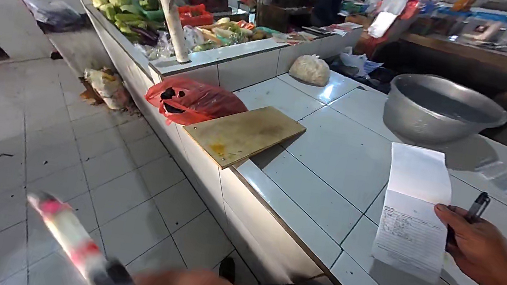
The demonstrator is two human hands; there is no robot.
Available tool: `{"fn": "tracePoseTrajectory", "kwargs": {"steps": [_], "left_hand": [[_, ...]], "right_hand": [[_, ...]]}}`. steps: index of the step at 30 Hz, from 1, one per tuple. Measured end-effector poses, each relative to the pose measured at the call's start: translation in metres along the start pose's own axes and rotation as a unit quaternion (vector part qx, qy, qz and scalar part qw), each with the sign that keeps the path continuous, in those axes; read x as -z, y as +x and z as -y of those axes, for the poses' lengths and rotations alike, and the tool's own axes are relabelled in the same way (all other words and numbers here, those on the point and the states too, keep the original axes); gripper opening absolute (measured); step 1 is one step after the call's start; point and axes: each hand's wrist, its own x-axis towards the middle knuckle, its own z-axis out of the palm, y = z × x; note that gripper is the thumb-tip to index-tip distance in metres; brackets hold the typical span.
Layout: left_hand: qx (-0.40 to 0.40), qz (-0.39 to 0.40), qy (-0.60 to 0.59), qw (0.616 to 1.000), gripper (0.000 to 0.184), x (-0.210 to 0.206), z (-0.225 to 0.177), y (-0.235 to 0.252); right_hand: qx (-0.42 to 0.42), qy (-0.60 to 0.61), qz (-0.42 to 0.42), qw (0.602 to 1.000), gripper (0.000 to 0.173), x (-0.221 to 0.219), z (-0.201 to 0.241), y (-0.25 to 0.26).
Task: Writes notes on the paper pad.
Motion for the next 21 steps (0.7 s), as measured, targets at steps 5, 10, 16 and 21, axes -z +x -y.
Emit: {"fn": "tracePoseTrajectory", "kwargs": {"steps": [5,10,16,21], "left_hand": [[-0.067,-0.280,0.200,0.937,0.021,0.154,0.073,0.008],[0.098,-0.537,0.248,0.800,0.015,0.260,0.135,-0.055],[0.431,-0.540,0.355,0.630,0.034,0.214,0.111,-0.053],[0.274,-0.344,0.459,0.772,0.041,0.254,0.128,-0.056]], "right_hand": [[-0.034,-0.019,0.011,0.999,0.014,-0.015,-0.018,0.032],[-0.059,-0.048,0.021,0.997,0.014,-0.027,-0.026,0.055],[-0.089,-0.087,0.051,0.991,0.019,-0.047,-0.026,0.065],[-0.053,-0.126,0.108,0.985,0.027,-0.059,-0.038,0.084]]}}
